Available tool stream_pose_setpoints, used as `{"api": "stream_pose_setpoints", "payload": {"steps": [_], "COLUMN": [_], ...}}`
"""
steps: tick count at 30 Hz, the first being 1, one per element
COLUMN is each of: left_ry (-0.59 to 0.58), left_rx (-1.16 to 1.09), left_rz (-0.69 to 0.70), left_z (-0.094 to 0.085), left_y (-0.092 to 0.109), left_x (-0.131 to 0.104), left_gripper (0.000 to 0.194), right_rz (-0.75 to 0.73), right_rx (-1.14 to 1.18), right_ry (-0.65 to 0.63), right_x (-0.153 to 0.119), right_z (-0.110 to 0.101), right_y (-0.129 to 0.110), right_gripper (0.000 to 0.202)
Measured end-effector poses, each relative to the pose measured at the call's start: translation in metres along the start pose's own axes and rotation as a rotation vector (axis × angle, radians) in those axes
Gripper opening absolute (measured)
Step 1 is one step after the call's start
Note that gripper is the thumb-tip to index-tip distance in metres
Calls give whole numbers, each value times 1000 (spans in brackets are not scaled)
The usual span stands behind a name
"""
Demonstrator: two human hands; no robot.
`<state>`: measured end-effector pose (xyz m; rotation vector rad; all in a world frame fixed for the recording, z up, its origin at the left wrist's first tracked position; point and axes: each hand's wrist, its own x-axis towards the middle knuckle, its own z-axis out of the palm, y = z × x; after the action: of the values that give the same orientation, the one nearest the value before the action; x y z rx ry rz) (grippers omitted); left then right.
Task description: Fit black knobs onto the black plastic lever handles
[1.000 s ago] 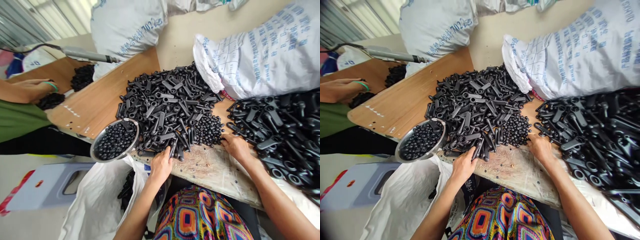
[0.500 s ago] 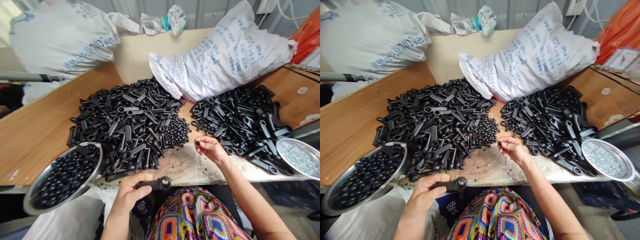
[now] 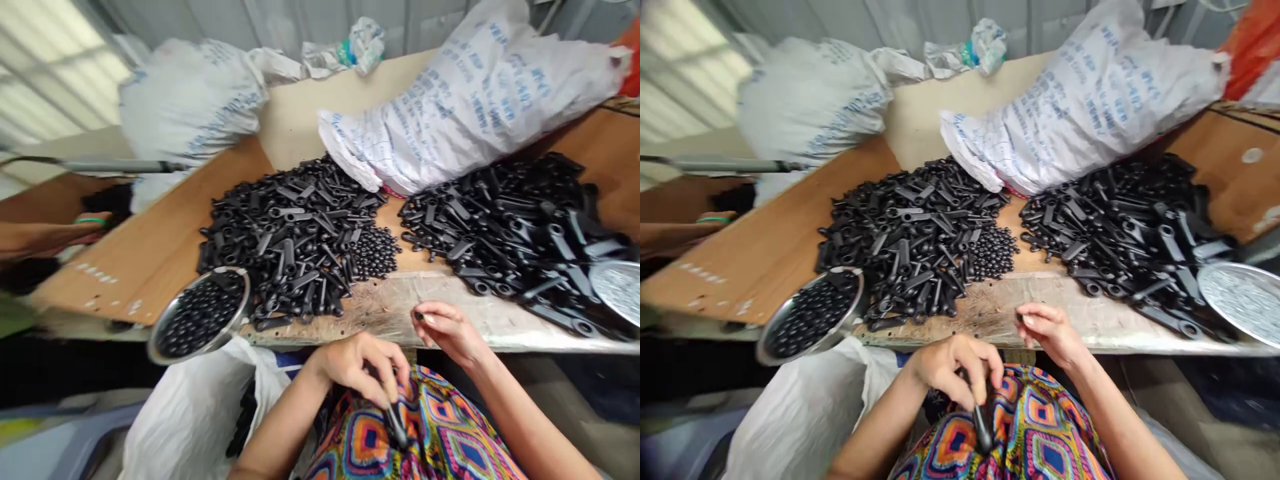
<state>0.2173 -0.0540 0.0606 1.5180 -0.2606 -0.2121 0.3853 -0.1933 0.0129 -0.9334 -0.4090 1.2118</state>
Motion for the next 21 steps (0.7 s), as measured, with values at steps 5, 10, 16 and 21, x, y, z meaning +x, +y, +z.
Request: {"api": "stream_pose_setpoints", "payload": {"steps": [5, 10, 16, 21], "left_ry": [353, 144, 449, 749], "left_rx": [-188, -531, -659, -497], "left_rz": [-37, -322, -432, -410], "left_z": [38, 34, 5, -4], "left_y": [1, -38, -49, -39], "left_x": [40, 55, 48, 64], "left_gripper": [35, 89, 62, 54], "right_rz": [134, 152, 119, -74], "right_rx": [-153, -315, -370, -559], "right_ry": [121, 254, 289, 292], "right_x": [-17, -19, -13, -6], "right_z": [-21, -63, -83, -66], "right_y": [-3, -5, -4, -18], "right_gripper": [21, 34, 32, 24]}}
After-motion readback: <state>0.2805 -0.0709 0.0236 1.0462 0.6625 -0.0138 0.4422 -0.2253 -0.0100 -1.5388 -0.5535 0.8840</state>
